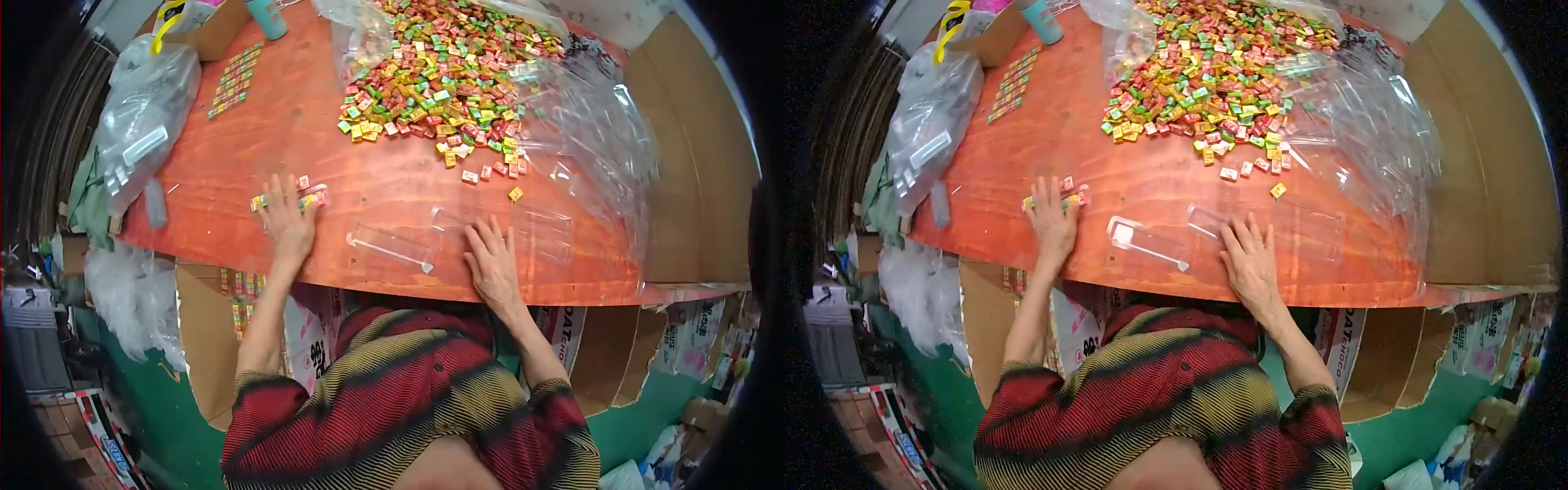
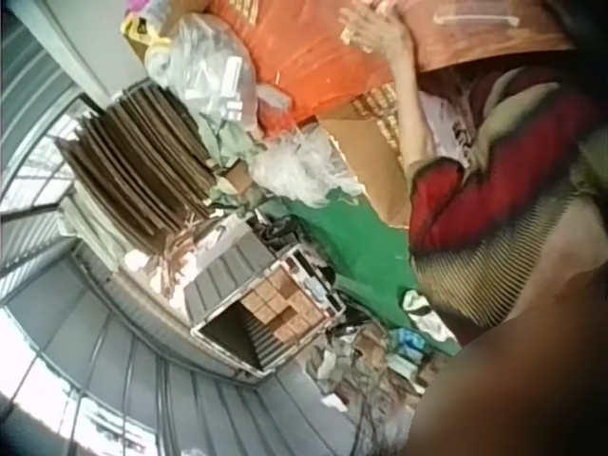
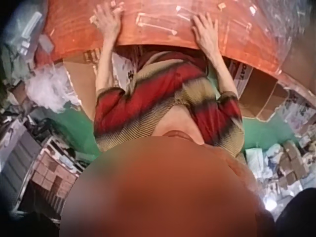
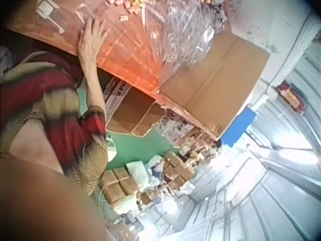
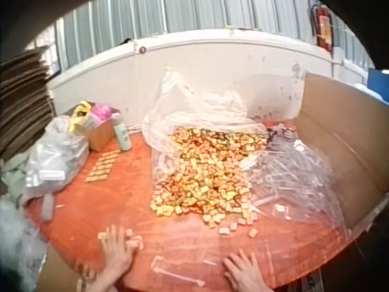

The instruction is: The person is arranging small colorful wrapped items into neat rows on a wooden workbench.

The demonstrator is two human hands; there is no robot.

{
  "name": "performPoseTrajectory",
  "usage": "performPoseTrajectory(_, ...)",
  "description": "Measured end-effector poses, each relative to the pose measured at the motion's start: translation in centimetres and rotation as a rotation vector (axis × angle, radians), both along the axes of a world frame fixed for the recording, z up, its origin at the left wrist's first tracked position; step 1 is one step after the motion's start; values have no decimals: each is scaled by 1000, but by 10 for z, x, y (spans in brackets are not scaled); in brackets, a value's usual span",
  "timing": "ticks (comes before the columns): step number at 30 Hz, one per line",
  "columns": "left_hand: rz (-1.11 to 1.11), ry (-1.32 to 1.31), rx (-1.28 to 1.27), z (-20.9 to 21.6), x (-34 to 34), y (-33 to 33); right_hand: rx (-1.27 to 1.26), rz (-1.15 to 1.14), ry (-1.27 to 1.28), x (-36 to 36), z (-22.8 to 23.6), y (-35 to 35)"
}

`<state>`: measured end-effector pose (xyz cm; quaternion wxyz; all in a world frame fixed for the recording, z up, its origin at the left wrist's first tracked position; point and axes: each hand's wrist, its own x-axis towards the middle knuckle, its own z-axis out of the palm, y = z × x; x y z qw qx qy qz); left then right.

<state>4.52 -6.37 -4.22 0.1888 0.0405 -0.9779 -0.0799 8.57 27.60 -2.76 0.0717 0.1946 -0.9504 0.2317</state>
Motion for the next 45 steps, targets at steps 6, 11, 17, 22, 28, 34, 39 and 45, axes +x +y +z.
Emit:
performPoseTrajectory(6, 29, -346, -149, 13, -19, -39, 62, 107, -7, -8, -7, -13)
performPoseTrajectory(11, -125, -65, -56, 23, -12, -27, 83, 108, -39, -14, 1, -5)
performPoseTrajectory(17, -531, -253, 8, 21, 36, 69, -20, 148, -88, -35, 22, 6)
performPoseTrajectory(22, -494, -233, 324, 14, 25, 84, -18, 35, 70, -93, 35, -35)
performPoseTrajectory(28, -237, -3, 237, 16, -96, 73, 57, 23, 225, -162, 8, -102)
performPoseTrajectory(34, -234, -17, 183, -10, -117, 79, 93, 63, 263, -170, -6, -114)
performPoseTrajectory(39, -478, -12, 562, -3, -76, 108, 154, 77, 173, -145, 4, -77)
performPoseTrajectory(45, -442, -29, 705, 20, -61, 110, 100, -25, 184, -134, 7, -50)
